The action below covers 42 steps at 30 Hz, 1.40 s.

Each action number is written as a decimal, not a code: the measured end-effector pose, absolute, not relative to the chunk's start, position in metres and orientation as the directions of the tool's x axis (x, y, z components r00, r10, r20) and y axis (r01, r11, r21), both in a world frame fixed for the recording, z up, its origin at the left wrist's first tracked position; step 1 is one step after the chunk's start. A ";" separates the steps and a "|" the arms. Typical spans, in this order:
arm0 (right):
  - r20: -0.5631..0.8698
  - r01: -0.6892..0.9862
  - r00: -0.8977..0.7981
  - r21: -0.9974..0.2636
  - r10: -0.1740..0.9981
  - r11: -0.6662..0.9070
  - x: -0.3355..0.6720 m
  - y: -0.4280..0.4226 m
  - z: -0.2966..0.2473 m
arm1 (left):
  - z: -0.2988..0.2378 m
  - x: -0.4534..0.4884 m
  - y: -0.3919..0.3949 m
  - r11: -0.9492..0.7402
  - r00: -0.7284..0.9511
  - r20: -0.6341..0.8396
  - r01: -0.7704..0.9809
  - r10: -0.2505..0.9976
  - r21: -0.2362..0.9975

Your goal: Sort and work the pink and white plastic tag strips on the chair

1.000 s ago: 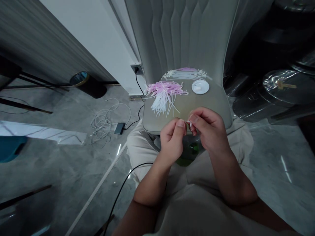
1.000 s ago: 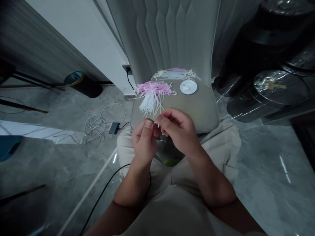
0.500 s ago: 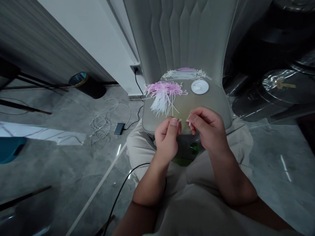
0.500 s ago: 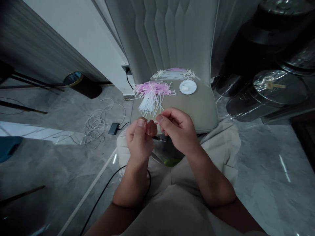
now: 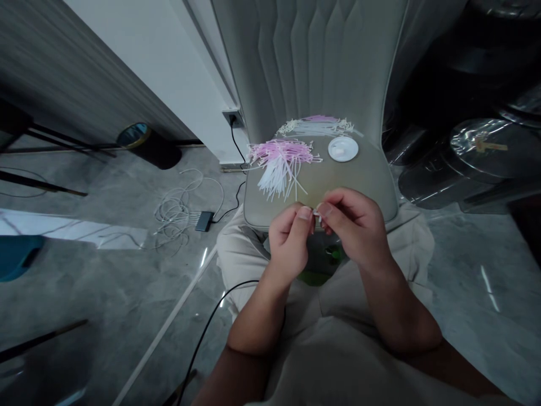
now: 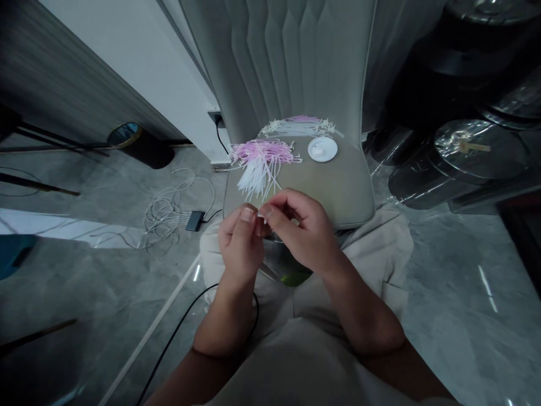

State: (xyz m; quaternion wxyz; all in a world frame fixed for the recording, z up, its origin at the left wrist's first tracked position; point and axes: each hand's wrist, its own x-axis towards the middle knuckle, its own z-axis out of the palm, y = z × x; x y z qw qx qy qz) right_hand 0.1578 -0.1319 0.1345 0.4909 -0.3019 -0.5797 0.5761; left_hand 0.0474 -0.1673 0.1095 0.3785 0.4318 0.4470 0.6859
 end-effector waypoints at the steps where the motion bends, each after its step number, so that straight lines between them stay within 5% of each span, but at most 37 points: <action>1: 0.226 -0.197 -0.339 -0.966 0.913 0.166 0.158 -0.132 0.134 | 0.109 0.047 -0.167 -0.323 -0.354 0.262 -0.123 0.898 0.938; 7: 0.220 -0.155 -0.335 -0.972 0.916 0.177 0.158 -0.133 0.133 | 0.109 0.045 -0.165 -0.316 -0.418 0.272 -0.040 0.867 0.948; 29: 0.109 -0.217 -0.311 -0.975 0.944 0.041 0.162 -0.129 0.136 | 0.103 0.031 -0.163 -0.551 -0.184 0.609 0.286 0.771 0.784; 42: 0.154 -0.266 -0.241 -0.960 0.958 0.088 0.163 -0.126 0.129 | 0.108 0.034 -0.166 -0.467 -0.224 0.477 0.098 0.850 0.879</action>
